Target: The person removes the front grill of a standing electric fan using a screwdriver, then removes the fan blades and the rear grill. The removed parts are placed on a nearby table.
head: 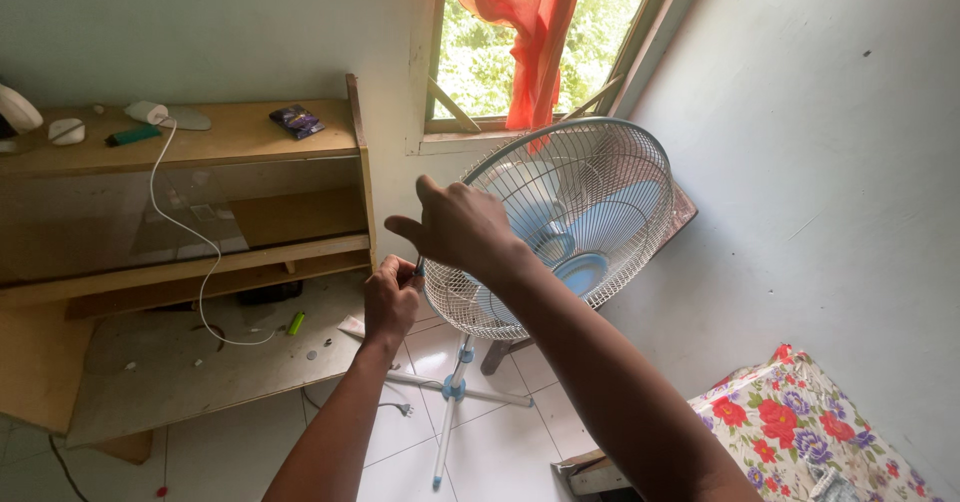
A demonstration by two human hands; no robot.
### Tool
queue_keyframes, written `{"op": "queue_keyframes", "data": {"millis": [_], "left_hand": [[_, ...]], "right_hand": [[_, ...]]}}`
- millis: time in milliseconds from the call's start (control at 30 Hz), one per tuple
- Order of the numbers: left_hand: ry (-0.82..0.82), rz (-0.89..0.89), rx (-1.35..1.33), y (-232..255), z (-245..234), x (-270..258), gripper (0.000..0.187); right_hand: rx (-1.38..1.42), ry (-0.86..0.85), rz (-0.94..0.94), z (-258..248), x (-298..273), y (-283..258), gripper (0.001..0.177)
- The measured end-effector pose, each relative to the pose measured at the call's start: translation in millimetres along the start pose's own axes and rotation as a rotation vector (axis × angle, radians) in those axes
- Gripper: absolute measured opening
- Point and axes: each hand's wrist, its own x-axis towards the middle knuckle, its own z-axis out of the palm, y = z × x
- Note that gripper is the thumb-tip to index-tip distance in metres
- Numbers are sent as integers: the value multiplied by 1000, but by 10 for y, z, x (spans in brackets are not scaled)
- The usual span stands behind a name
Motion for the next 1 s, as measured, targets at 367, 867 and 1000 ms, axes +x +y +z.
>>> {"op": "queue_keyframes", "data": {"millis": [367,867,1000], "left_hand": [[6,-12,16,-10,-12,20,7],[2,4,49,-48,-5,14,9],[-3,1,36,-26,-10,5,7]], "right_hand": [[-47,23,-44,-44,8,-72,43],[90,112,-244,-32,-2,-52,28],[-111,-41,7,-5,27,-59,44]]}}
